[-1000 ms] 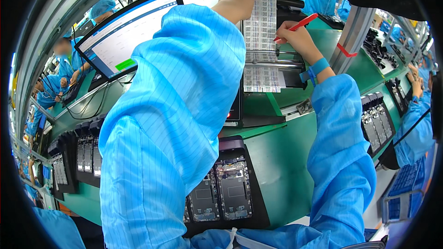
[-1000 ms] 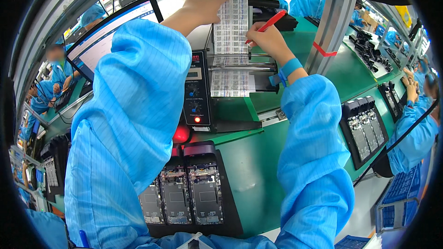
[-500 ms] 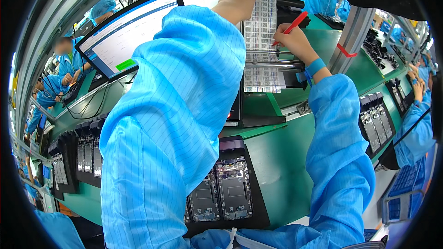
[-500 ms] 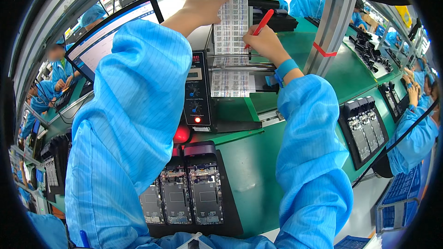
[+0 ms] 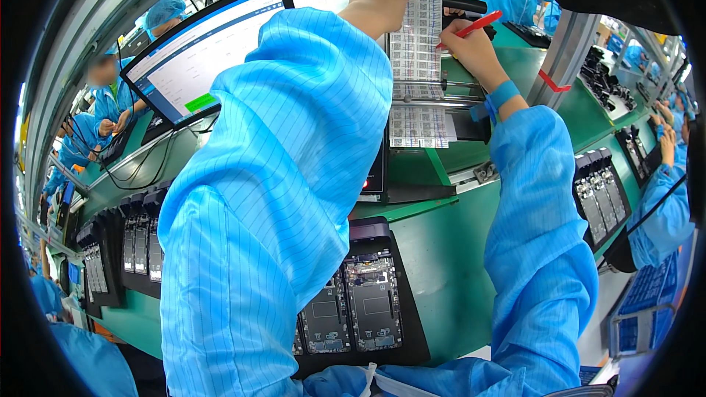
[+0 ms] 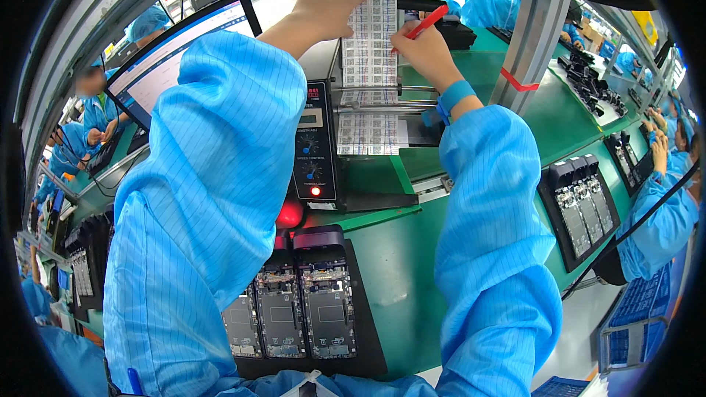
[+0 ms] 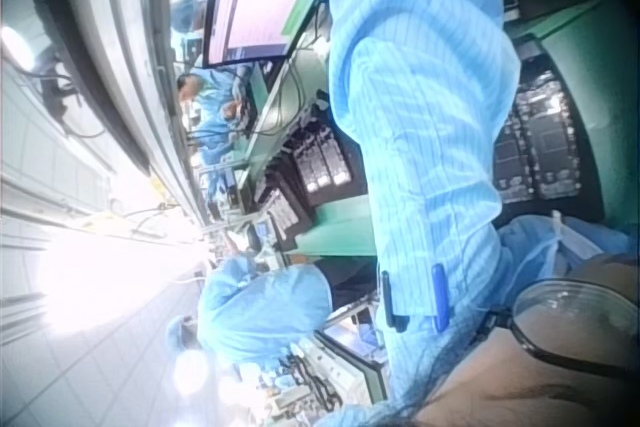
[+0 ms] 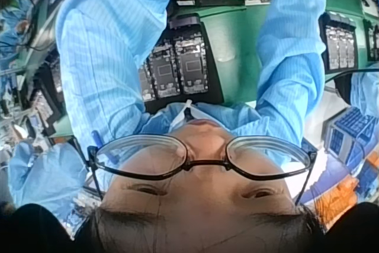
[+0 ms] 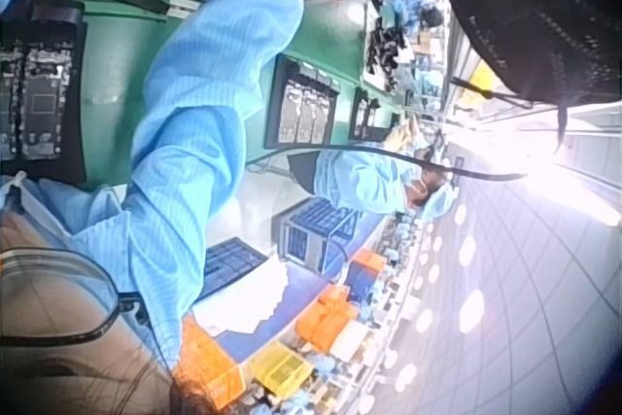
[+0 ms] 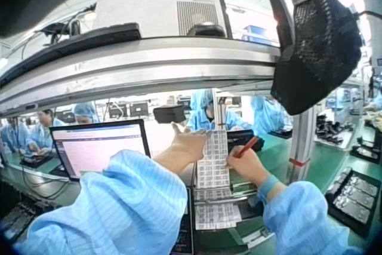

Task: The person assembles electronic devices on a factory assembly line. They pick up circuit boards and place them into black plastic trays, then use a handheld scanner to scan the items. The person also applies labels to the devices and moves the trays along the green workbench.

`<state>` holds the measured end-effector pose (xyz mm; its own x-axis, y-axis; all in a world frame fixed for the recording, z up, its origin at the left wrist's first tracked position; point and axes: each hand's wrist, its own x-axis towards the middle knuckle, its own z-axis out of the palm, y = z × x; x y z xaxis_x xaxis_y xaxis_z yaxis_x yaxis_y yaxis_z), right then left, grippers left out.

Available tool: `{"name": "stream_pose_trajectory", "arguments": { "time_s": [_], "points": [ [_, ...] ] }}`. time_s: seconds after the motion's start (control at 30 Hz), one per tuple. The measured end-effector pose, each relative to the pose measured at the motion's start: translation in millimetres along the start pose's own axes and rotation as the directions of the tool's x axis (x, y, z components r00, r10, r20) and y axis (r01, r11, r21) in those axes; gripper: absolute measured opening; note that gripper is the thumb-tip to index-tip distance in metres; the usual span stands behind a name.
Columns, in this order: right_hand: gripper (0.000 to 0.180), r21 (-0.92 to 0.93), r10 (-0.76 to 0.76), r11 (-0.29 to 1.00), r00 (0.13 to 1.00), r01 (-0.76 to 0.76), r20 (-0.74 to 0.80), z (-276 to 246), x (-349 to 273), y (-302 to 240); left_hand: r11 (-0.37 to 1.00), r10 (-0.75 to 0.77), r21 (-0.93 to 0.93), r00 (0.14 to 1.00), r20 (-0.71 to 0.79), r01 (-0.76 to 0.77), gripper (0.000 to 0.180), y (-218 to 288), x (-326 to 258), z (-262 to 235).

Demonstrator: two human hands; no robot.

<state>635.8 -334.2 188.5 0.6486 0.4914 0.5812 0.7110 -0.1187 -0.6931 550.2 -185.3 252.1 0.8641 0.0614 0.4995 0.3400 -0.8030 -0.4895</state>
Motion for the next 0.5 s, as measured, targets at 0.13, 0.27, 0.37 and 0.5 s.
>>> {"name": "stream_pose_trajectory", "arguments": {
  "time_s": [0.13, 0.27, 0.37, 0.5],
  "points": [
    [0.021, 0.048, -0.066, 0.996, 0.996, 0.069, -0.057, 2, 14, 7, 1.0, 0.005, -0.016, 1.0, 0.009, -0.005, 0.068, -1, -1, -2],
    [0.021, 0.051, -0.081, 0.995, 0.993, 0.086, -0.088, 0, 28, 14, 1.0, 0.016, -0.015, 1.0, 0.004, -0.016, 0.069, 1, 0, -2],
    [0.022, 0.059, -0.076, 0.995, 0.989, 0.084, -0.13, 3, 31, 10, 1.0, 0.012, -0.014, 1.0, 0.0, -0.012, 0.07, -1, 0, 0],
    [0.022, 0.057, -0.107, 0.991, 0.977, 0.12, -0.185, 3, 32, 2, 1.0, 0.008, -0.001, 1.0, -0.006, -0.008, 0.07, -2, -1, 1]
  ]
}}
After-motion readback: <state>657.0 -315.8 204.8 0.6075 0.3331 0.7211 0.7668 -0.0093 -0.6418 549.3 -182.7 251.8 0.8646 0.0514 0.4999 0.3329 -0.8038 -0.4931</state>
